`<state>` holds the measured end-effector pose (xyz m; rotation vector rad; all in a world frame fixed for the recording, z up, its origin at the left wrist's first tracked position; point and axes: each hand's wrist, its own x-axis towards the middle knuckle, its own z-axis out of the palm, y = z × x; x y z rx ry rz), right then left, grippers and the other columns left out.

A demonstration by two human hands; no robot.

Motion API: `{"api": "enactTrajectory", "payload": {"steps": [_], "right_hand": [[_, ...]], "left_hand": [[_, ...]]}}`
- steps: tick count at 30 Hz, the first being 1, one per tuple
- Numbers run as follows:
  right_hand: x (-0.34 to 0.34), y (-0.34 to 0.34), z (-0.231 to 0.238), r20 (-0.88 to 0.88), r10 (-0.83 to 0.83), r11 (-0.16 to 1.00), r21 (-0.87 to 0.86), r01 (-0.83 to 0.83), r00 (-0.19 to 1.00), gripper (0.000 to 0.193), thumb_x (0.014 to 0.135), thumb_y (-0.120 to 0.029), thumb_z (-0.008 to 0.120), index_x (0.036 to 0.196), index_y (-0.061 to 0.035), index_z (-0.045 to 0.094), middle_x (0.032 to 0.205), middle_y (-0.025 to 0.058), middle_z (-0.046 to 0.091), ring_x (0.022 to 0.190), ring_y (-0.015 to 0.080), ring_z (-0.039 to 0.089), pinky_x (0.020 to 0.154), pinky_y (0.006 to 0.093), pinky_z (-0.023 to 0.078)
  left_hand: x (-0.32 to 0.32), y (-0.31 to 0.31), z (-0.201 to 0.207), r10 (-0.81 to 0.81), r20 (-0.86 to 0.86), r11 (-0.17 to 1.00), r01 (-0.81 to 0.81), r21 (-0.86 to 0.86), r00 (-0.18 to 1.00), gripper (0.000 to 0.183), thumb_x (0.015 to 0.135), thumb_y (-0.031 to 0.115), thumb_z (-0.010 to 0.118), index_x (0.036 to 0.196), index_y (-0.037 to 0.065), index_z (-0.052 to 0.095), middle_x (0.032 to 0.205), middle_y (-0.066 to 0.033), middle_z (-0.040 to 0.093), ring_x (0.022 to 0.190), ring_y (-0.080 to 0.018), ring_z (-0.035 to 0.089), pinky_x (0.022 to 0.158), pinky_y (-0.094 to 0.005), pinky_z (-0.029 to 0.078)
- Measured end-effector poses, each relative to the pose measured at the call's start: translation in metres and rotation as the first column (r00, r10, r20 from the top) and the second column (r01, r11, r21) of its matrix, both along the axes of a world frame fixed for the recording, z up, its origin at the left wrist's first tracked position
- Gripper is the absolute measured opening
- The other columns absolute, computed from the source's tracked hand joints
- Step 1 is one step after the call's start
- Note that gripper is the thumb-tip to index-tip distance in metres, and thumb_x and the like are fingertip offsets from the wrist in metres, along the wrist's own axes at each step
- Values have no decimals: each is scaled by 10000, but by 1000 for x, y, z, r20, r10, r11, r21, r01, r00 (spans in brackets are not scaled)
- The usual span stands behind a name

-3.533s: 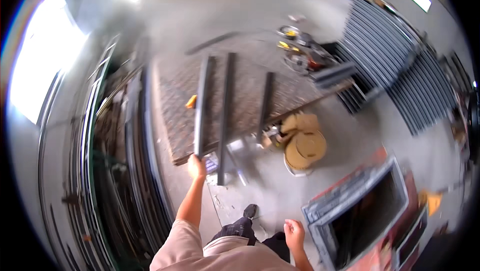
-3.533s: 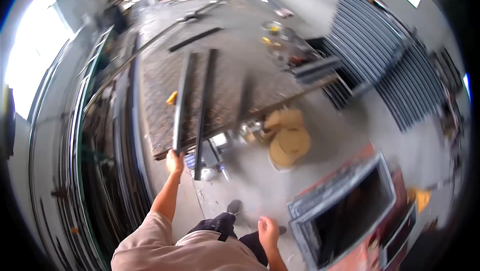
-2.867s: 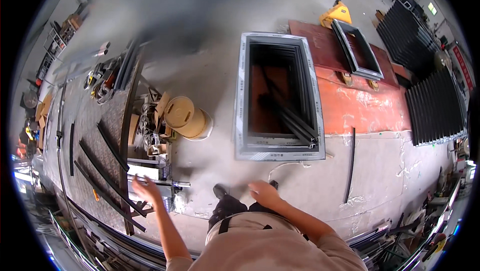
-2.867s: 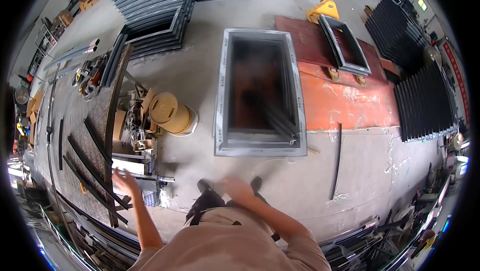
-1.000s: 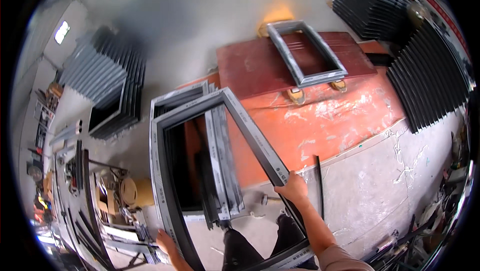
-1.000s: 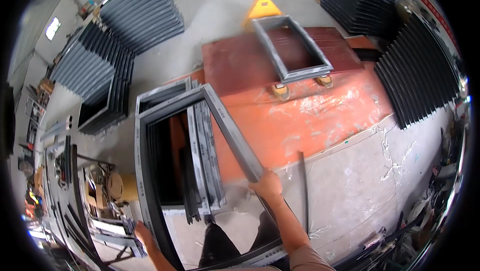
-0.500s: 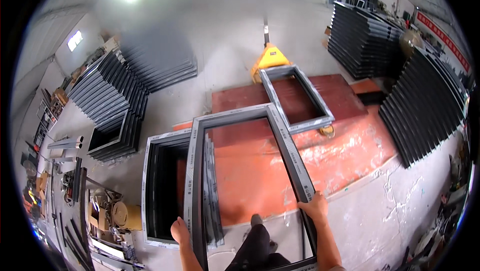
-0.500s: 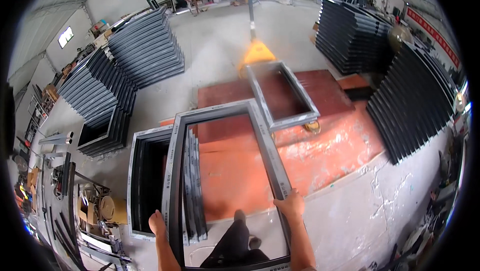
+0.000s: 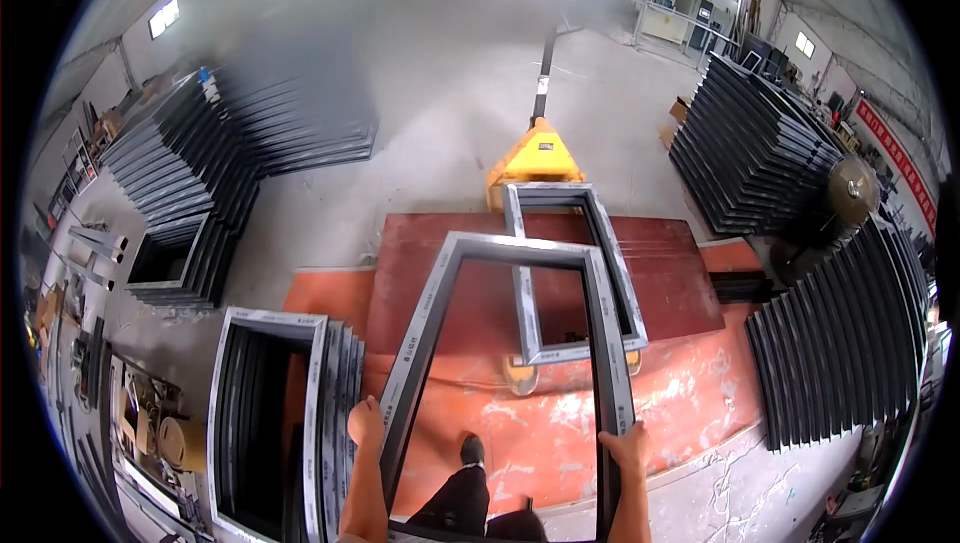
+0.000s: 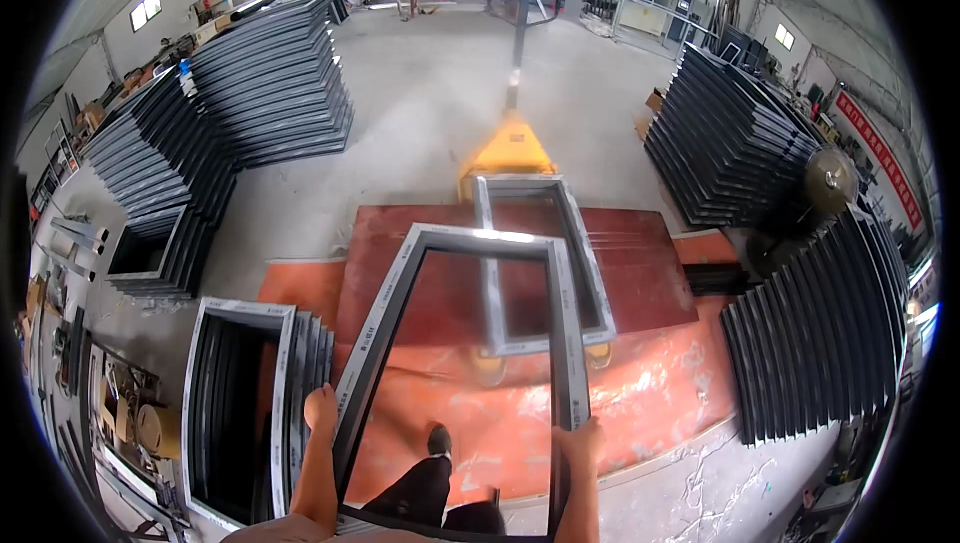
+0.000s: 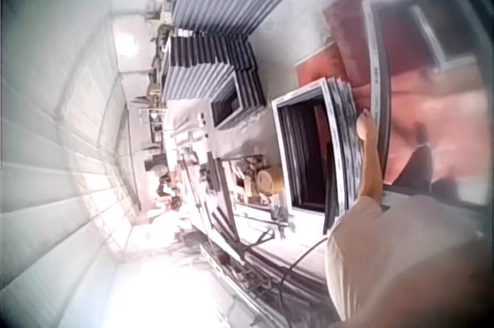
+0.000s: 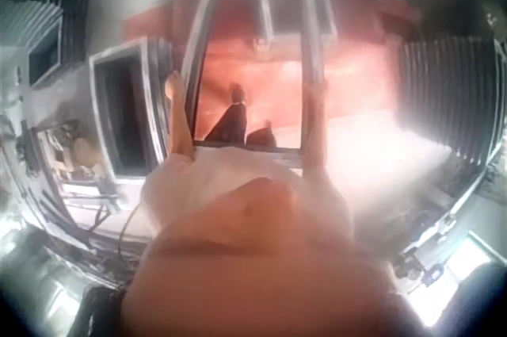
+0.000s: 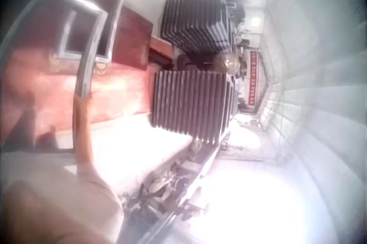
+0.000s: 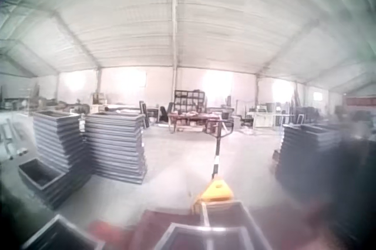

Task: The person carries metal bars, inserts them into stacked window frames, moves a window frame onto another stack, and fits additional metal bars into the frames by hand.

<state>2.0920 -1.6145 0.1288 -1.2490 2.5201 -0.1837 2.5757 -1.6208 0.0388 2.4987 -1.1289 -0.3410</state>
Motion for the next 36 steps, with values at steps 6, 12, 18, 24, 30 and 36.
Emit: {"api": "enactTrajectory", "payload": {"steps": [6,12,18,24,30,36], "right_hand": [[-66,-111,-13,63,-72,995,75,67,995,763,491,-432,784,995,106,587,924,268,666,846,377,670,750,424,549],[-150,-267,-64,156,-60,988,147,37,986,820,472,-434,794,1023,129,565,958,273,655,905,369,657,806,412,535],[-241,-470,-94,153,8,996,91,-22,988,725,539,-397,759,1058,75,576,1013,277,641,974,389,635,852,424,517],[-297,-646,-130,103,133,989,46,-138,986,687,566,-384,756,1036,81,569,974,265,652,935,397,640,817,425,522],[-317,-731,-168,109,185,979,64,-193,977,651,584,-384,759,1023,54,562,965,231,659,912,371,651,797,417,525],[-320,-720,-204,101,174,980,81,-183,979,628,592,-355,757,1032,40,546,987,237,636,931,386,628,812,445,511]], "left_hand": [[-73,-150,17,-55,-52,995,59,80,997,525,951,367,357,812,-17,686,857,-240,660,807,-419,635,751,-511,483],[-137,-290,-16,-40,7,993,39,107,999,522,937,369,353,826,-10,693,873,-238,661,844,-410,641,771,-506,489],[-238,-450,-30,95,8,986,-95,137,995,526,942,378,355,834,-11,692,883,-243,660,852,-418,638,776,-506,488],[-300,-587,-53,170,8,978,-170,123,985,531,946,373,344,863,-19,692,902,-246,663,874,-417,636,793,-495,484],[-322,-653,-88,208,24,963,-209,168,978,553,948,378,317,884,-24,691,917,-254,660,882,-420,634,805,-492,479],[-331,-620,-157,269,-5,927,-258,273,963,565,946,387,308,911,-42,674,985,-275,639,941,-430,612,867,-511,457]]}}
